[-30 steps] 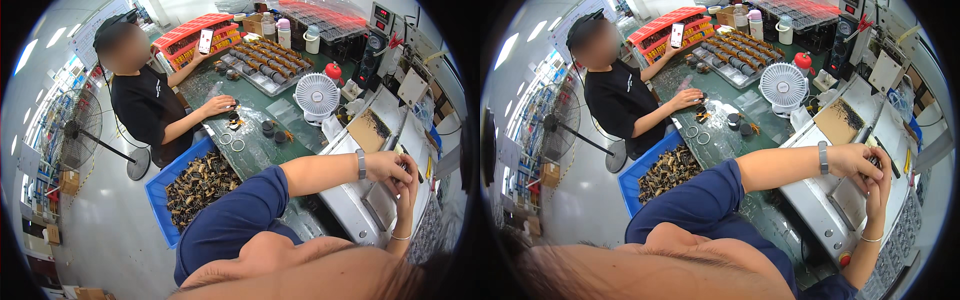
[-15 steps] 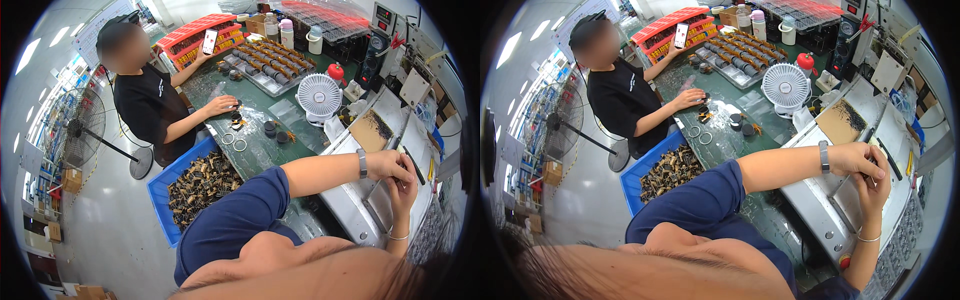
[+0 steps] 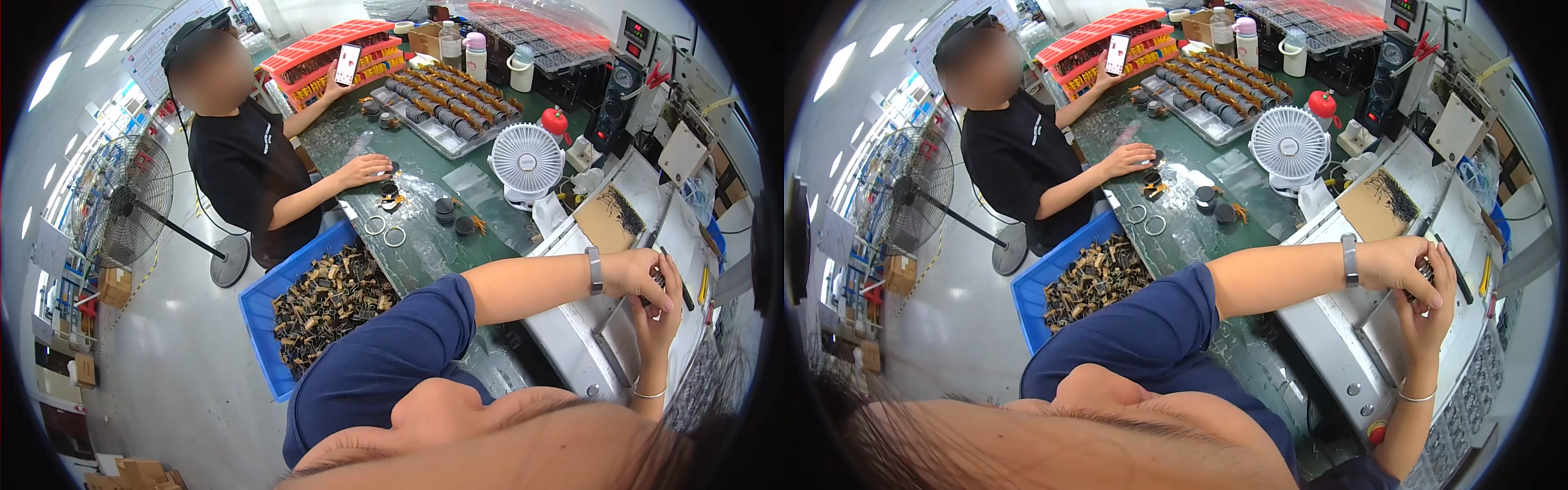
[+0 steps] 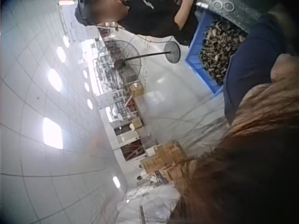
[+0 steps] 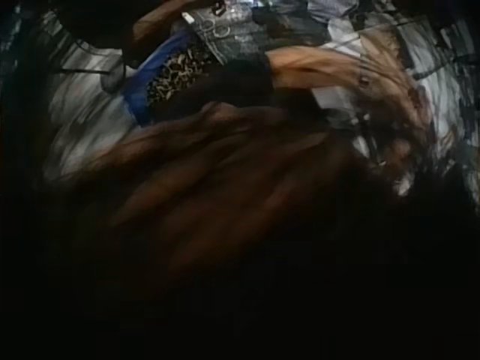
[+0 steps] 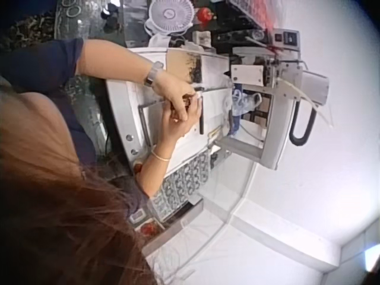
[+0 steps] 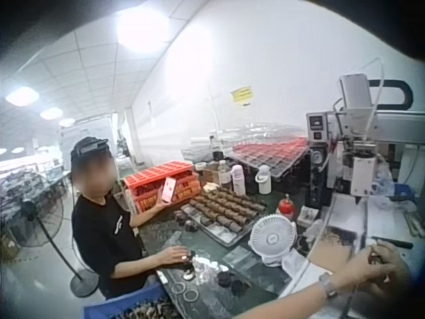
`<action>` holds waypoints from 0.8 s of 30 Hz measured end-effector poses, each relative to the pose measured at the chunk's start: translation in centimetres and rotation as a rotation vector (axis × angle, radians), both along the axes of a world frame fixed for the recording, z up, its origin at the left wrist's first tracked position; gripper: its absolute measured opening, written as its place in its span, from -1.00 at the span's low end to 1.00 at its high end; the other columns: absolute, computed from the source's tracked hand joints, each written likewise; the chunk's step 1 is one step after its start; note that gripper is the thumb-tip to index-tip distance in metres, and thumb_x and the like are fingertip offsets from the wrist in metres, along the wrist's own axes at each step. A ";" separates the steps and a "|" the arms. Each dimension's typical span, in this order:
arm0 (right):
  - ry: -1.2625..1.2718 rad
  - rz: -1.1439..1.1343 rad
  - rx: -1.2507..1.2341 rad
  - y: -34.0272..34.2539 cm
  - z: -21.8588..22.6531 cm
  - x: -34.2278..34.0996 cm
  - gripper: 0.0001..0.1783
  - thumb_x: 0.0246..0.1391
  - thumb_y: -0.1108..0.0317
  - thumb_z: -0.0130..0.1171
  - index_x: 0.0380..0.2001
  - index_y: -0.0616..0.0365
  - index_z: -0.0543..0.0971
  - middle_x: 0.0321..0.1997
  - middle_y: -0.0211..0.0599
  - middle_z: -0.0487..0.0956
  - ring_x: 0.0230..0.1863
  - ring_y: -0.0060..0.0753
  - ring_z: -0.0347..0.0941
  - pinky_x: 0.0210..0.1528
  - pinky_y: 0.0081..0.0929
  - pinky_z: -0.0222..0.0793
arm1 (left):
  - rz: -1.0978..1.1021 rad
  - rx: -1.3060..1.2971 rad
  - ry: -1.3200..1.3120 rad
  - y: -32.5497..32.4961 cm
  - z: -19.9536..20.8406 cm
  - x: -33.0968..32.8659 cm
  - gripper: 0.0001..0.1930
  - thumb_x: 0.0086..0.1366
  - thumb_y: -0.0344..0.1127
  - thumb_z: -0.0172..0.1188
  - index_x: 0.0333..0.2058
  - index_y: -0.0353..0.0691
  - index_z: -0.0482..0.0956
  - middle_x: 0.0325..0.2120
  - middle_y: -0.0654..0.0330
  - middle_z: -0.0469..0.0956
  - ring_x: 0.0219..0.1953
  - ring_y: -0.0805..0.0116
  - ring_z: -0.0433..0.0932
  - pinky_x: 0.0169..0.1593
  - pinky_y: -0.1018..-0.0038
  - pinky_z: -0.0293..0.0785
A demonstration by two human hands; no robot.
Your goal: Assembling electronic parts and operating a specialized tray-fed assembly machine at a factory workstation.
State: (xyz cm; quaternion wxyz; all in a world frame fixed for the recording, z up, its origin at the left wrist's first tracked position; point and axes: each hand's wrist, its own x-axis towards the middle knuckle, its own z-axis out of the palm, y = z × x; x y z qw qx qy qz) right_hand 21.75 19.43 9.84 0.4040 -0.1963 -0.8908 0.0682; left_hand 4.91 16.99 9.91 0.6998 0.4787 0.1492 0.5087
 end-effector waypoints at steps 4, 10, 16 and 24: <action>0.060 0.020 -0.063 0.2 -0.2 0.2 -0.27 -0.18 0.57 0.36 0.17 0.22 0.44 0.26 -0.05 0.44 0.31 -0.05 0.33 0.34 -0.22 0.21 | -0.036 0.021 -0.013 -0.1 0.3 0.1 -0.71 0.04 -0.53 0.44 -0.27 -0.33 0.52 -0.40 0.13 0.63 -0.36 0.36 0.65 -0.32 0.47 0.62; 0.077 0.075 -0.108 0.0 0.0 0.7 -0.29 -0.16 0.60 0.36 0.16 0.29 0.44 0.23 -0.06 0.47 0.30 -0.11 0.36 0.35 -0.27 0.18 | -0.055 0.065 -0.020 -0.4 0.2 0.3 -0.72 0.02 -0.55 0.44 -0.29 -0.31 0.55 -0.38 0.14 0.65 -0.35 0.39 0.65 -0.31 0.49 0.60; 0.022 0.039 -0.146 0.4 -0.5 1.4 -0.29 -0.16 0.59 0.37 0.17 0.28 0.44 0.24 -0.06 0.47 0.30 -0.13 0.36 0.35 -0.28 0.19 | -0.055 0.033 -0.016 0.6 -0.9 0.8 -0.72 0.02 -0.55 0.44 -0.29 -0.31 0.55 -0.39 0.14 0.65 -0.36 0.37 0.65 -0.29 0.49 0.60; 0.008 0.036 -0.089 0.7 0.1 0.5 -0.29 -0.15 0.58 0.37 0.17 0.27 0.44 0.25 -0.06 0.46 0.30 -0.13 0.36 0.34 -0.29 0.21 | -0.012 0.058 -0.018 0.4 -0.2 0.2 -0.74 0.01 -0.57 0.42 -0.31 -0.35 0.54 -0.40 0.10 0.64 -0.37 0.34 0.65 -0.29 0.47 0.60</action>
